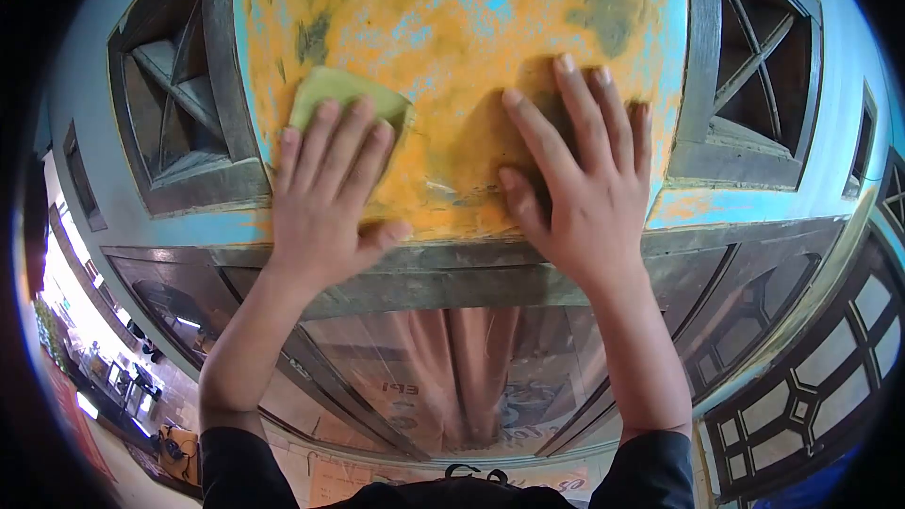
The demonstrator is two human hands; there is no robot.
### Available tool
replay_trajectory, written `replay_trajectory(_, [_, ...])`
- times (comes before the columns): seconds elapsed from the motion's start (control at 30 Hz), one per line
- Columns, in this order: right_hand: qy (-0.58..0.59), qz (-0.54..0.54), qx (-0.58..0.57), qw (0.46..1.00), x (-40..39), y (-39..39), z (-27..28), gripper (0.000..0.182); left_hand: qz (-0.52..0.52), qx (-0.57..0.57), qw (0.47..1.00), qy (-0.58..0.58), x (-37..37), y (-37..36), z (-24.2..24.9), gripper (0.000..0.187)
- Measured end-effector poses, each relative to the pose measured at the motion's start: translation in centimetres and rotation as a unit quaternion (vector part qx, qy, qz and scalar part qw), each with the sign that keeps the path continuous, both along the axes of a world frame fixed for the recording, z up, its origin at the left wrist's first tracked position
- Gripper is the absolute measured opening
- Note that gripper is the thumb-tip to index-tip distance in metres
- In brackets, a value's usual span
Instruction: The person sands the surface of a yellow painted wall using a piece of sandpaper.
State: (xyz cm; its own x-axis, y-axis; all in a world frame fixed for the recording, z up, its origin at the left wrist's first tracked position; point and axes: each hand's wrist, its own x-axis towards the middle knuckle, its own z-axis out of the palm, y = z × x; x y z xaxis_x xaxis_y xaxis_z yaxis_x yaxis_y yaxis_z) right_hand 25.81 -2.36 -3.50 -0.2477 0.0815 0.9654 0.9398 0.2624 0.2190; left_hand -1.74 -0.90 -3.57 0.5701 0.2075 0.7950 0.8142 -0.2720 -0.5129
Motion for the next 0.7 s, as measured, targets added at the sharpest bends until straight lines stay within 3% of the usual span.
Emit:
replay_trajectory(0.17, [0.006, -0.018, 0.035, 0.999, 0.0, 0.9, 0.3, 0.052, -0.017, 0.041, 0.998, 0.035, 1.1, 1.2, -3.8, 0.085])
replay_trajectory(0.3, [0.021, -0.013, 0.046, 0.999, 0.0, 1.2, 0.1, 0.052, 0.005, -0.013, 0.999, -0.048, -0.5, 0.5, 0.2, 0.087])
replay_trajectory(0.4, [0.026, -0.014, 0.045, 0.999, -0.1, 1.1, 0.1, 0.052, 0.038, -0.003, 0.999, -0.028, 0.8, 0.6, -1.6, 0.086])
replay_trajectory(0.43, [0.027, -0.013, 0.044, 0.999, -0.1, 1.1, 0.1, 0.052, -0.001, 0.012, 1.000, 0.009, 1.5, 0.9, -3.2, 0.088])
replay_trajectory(0.7, [0.034, -0.013, 0.046, 0.998, 0.0, 1.2, 0.1, 0.051, 0.030, 0.012, 0.999, -0.042, 1.0, 0.5, -1.8, 0.087])
